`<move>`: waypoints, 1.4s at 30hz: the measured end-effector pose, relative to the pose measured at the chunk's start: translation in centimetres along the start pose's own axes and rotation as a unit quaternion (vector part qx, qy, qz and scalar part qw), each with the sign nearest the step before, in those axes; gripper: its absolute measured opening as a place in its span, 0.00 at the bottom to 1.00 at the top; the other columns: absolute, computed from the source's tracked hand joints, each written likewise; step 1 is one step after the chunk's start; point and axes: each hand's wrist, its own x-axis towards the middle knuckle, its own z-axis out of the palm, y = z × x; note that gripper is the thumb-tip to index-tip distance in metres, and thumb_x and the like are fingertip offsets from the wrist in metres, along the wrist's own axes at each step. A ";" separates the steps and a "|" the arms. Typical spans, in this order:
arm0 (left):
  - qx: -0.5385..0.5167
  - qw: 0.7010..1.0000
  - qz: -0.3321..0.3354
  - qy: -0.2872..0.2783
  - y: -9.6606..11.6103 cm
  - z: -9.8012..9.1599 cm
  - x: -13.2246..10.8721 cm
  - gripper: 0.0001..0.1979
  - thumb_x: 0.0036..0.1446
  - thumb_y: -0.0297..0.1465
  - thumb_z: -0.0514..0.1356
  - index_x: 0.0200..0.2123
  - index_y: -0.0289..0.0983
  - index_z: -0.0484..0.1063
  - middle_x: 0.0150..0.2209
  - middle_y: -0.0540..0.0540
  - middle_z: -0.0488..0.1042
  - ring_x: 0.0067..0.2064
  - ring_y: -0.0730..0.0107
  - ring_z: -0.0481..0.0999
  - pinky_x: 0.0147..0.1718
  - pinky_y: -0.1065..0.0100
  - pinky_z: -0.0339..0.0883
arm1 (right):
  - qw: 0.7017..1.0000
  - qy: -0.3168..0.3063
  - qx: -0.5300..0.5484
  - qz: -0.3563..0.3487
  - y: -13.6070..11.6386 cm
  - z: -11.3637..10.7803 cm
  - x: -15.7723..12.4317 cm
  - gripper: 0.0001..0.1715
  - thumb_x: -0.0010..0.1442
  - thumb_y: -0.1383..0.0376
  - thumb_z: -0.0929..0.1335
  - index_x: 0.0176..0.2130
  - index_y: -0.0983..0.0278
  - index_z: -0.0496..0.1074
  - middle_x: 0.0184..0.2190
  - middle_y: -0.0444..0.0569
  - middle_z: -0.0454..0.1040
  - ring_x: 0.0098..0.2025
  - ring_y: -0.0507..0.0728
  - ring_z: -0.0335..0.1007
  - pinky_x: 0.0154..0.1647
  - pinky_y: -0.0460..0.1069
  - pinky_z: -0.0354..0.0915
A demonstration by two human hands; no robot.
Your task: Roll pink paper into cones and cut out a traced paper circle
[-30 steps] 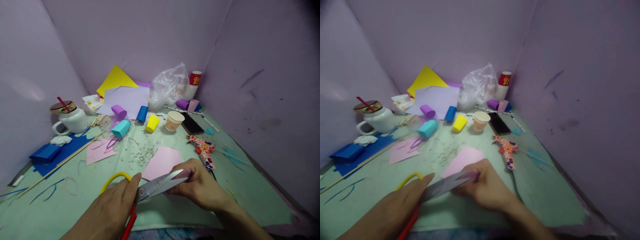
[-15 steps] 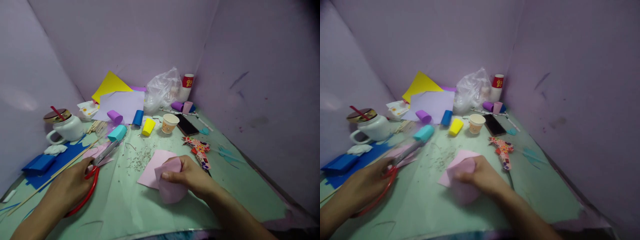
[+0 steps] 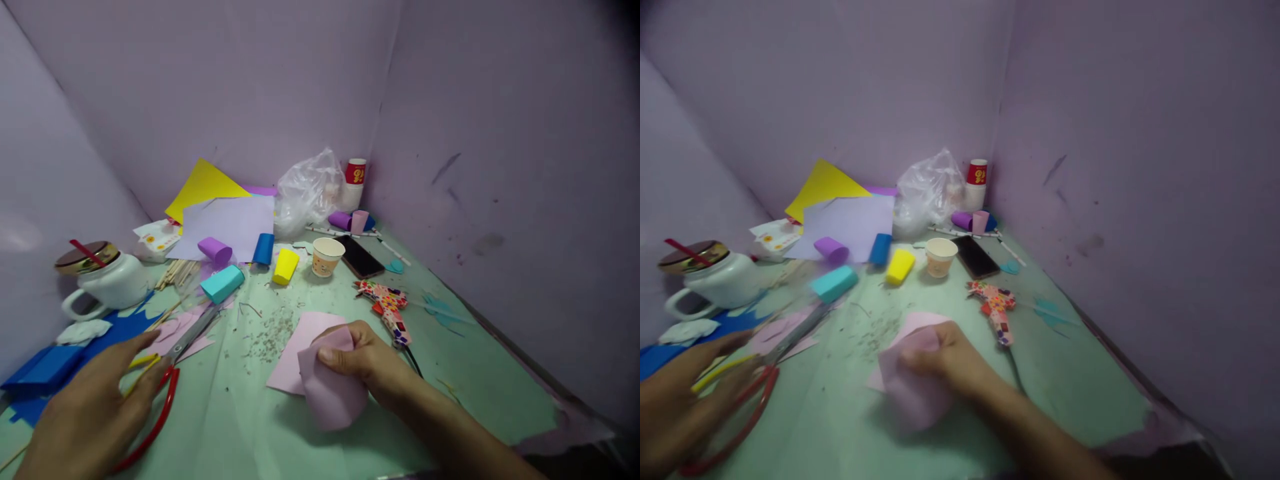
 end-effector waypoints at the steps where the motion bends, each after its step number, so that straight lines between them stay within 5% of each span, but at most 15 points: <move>1: -0.003 1.000 0.020 -0.003 1.7 -0.1 -0.6 0.18 0.49 0.46 0.57 0.42 0.47 0.74 0.40 0.47 0.78 0.39 0.49 0.76 0.40 0.49 0.69 | 1.000 0.002 -0.002 0.001 0.0 0.1 0.0 0.22 0.36 0.54 0.77 0.25 0.70 0.76 0.20 0.47 0.73 0.21 0.50 0.67 0.22 0.44 0.62; 4: -0.081 0.994 0.076 -0.016 7.7 0.0 -2.5 0.08 0.51 0.43 0.59 0.32 0.49 0.74 0.33 0.55 0.79 0.34 0.65 0.78 0.35 0.66 0.72 | 1.000 0.002 0.000 0.009 0.1 0.5 -0.2 0.23 0.35 0.54 0.77 0.25 0.70 0.76 0.19 0.47 0.73 0.20 0.50 0.66 0.21 0.44 0.61; 5: -0.114 0.984 0.115 -0.071 9.6 0.2 -3.0 0.06 0.50 0.42 0.61 0.31 0.49 0.74 0.31 0.56 0.79 0.30 0.69 0.77 0.30 0.71 0.72 | 1.000 -0.003 0.003 0.011 0.1 0.6 -0.3 0.23 0.35 0.54 0.76 0.25 0.70 0.76 0.19 0.47 0.72 0.20 0.50 0.66 0.21 0.44 0.60; 8: -0.203 0.957 0.138 -0.152 14.0 1.1 -3.5 0.05 0.54 0.37 0.58 0.30 0.45 0.73 0.28 0.55 0.77 0.29 0.72 0.76 0.27 0.75 0.68 | 1.000 -0.022 -0.002 0.002 0.1 1.1 -0.6 0.23 0.37 0.53 0.76 0.27 0.70 0.76 0.19 0.44 0.70 0.20 0.48 0.62 0.21 0.43 0.58; 11: -0.236 0.949 0.118 -0.171 15.9 2.0 -3.3 0.07 0.55 0.35 0.58 0.25 0.41 0.70 0.24 0.53 0.74 0.27 0.72 0.73 0.26 0.74 0.65 | 0.998 -0.044 -0.032 -0.032 0.0 1.4 -0.9 0.23 0.40 0.52 0.75 0.26 0.70 0.75 0.18 0.42 0.65 0.21 0.47 0.57 0.23 0.44 0.54; 16: -0.241 0.947 0.161 -0.142 16.1 3.0 -3.2 0.09 0.55 0.29 0.56 0.23 0.39 0.67 0.22 0.52 0.70 0.25 0.74 0.69 0.24 0.73 0.60 | 0.990 -0.068 -0.090 -0.081 -0.1 1.5 -1.1 0.23 0.47 0.51 0.72 0.25 0.70 0.72 0.18 0.39 0.57 0.21 0.46 0.49 0.21 0.43 0.47; 21: -0.297 0.940 0.077 -0.146 15.8 3.1 -3.2 0.10 0.53 0.30 0.58 0.20 0.38 0.67 0.20 0.52 0.67 0.24 0.74 0.66 0.24 0.72 0.57 | 0.985 -0.114 -0.110 -0.069 -0.3 1.1 -1.3 0.27 0.50 0.47 0.69 0.29 0.70 0.72 0.21 0.41 0.61 0.22 0.46 0.53 0.21 0.42 0.50; 23: -0.405 0.891 -0.049 -0.201 15.7 3.1 -2.5 0.10 0.48 0.33 0.62 0.19 0.37 0.68 0.18 0.53 0.65 0.22 0.76 0.62 0.22 0.74 0.54 | 0.986 -0.131 -0.077 -0.067 -0.4 0.6 -1.6 0.32 0.53 0.43 0.66 0.36 0.70 0.74 0.25 0.46 0.67 0.24 0.49 0.61 0.23 0.43 0.56; 27: -0.574 0.713 -0.280 -0.288 15.4 3.8 -0.8 0.17 0.36 0.38 0.69 0.19 0.36 0.64 0.14 0.57 0.57 0.17 0.82 0.53 0.17 0.77 0.46 | 0.981 -0.061 -0.036 -0.180 0.0 -1.1 -2.2 0.27 0.58 0.50 0.65 0.53 0.59 0.68 0.50 0.53 0.69 0.48 0.60 0.68 0.43 0.52 0.65; 30: -0.593 0.664 -0.318 -0.325 15.6 5.2 -0.9 0.17 0.36 0.37 0.68 0.22 0.35 0.64 0.15 0.58 0.56 0.17 0.83 0.52 0.17 0.77 0.46 | 0.949 -0.024 -0.147 -0.277 0.9 -1.8 -2.4 0.50 0.47 0.61 0.75 0.62 0.47 0.50 0.65 0.48 0.51 0.64 0.63 0.50 0.60 0.59 0.53; 33: -0.606 0.630 -0.335 -0.352 16.4 7.0 -2.7 0.14 0.41 0.36 0.65 0.25 0.34 0.65 0.17 0.56 0.58 0.18 0.82 0.54 0.18 0.76 0.49 | 0.930 0.007 -0.199 -0.309 1.6 -1.3 -2.2 0.70 0.36 0.59 0.79 0.64 0.48 0.39 0.66 0.52 0.44 0.66 0.66 0.43 0.63 0.64 0.45; 37: -0.610 0.614 -0.339 -0.368 17.5 9.0 -4.9 0.12 0.48 0.38 0.60 0.25 0.35 0.64 0.18 0.54 0.60 0.19 0.79 0.58 0.19 0.74 0.51 | 0.919 0.089 -0.173 -0.343 1.4 -0.3 -2.1 0.67 0.36 0.54 0.78 0.63 0.54 0.41 0.63 0.57 0.52 0.63 0.68 0.51 0.61 0.65 0.49; 40: -0.584 0.643 -0.334 -0.366 17.6 9.0 -4.9 0.09 0.48 0.35 0.60 0.25 0.36 0.65 0.17 0.53 0.61 0.18 0.77 0.59 0.18 0.73 0.52 | 0.910 0.123 -0.216 -0.332 0.4 -0.4 -2.2 0.52 0.41 0.59 0.77 0.59 0.57 0.52 0.56 0.57 0.64 0.57 0.66 0.61 0.58 0.63 0.56; 42: -0.567 0.674 -0.313 -0.355 17.4 8.2 -4.4 0.12 0.42 0.28 0.64 0.33 0.35 0.69 0.24 0.49 0.70 0.21 0.74 0.65 0.20 0.72 0.56 | 0.902 0.116 -0.263 -0.320 -0.2 -0.7 -2.4 0.44 0.41 0.64 0.77 0.54 0.58 0.59 0.51 0.54 0.69 0.54 0.65 0.65 0.55 0.60 0.60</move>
